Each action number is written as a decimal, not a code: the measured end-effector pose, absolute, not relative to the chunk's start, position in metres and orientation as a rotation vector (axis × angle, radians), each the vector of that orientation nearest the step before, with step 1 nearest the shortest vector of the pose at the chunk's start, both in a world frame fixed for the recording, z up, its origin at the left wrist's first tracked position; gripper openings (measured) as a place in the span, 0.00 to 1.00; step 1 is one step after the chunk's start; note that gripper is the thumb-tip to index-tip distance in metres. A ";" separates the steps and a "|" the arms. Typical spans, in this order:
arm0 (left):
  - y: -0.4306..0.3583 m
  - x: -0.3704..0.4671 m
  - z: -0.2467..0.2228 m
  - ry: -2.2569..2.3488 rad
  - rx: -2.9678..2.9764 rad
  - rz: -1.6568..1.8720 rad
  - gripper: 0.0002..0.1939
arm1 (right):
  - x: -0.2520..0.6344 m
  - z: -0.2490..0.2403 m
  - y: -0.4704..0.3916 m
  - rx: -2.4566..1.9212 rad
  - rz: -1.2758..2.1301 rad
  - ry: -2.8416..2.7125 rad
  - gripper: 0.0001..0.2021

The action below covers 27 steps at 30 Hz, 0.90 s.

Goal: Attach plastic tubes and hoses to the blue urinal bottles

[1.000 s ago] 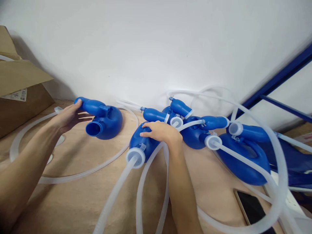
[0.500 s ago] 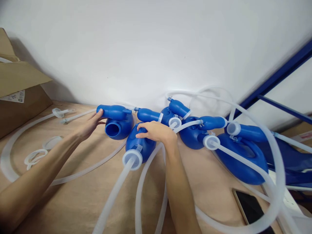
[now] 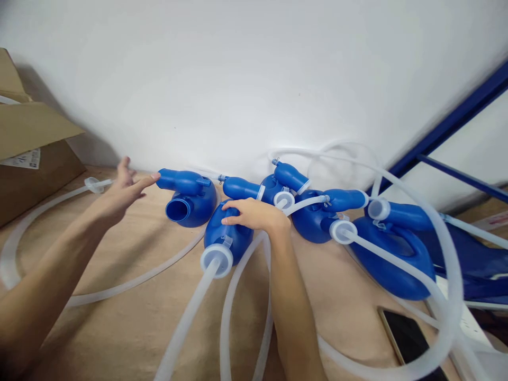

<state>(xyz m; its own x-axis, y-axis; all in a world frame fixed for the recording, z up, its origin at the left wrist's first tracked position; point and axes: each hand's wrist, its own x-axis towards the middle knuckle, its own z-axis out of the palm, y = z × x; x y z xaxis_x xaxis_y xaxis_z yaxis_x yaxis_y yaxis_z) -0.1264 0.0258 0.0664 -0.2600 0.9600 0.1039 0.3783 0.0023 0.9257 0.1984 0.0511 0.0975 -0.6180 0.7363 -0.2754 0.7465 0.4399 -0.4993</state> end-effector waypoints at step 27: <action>0.018 -0.192 0.073 2.500 2.009 0.415 0.22 | 0.254 0.088 0.073 1.910 -0.407 3.018 0.38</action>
<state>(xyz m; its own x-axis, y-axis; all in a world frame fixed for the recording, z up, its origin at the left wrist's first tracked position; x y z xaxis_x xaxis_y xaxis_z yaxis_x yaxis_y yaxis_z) -0.1917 0.0180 0.0734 -0.2256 0.9466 0.2302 0.9702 0.1969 0.1411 0.2537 0.0730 0.0878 -0.3630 0.8968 0.2530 0.7976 0.4394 -0.4132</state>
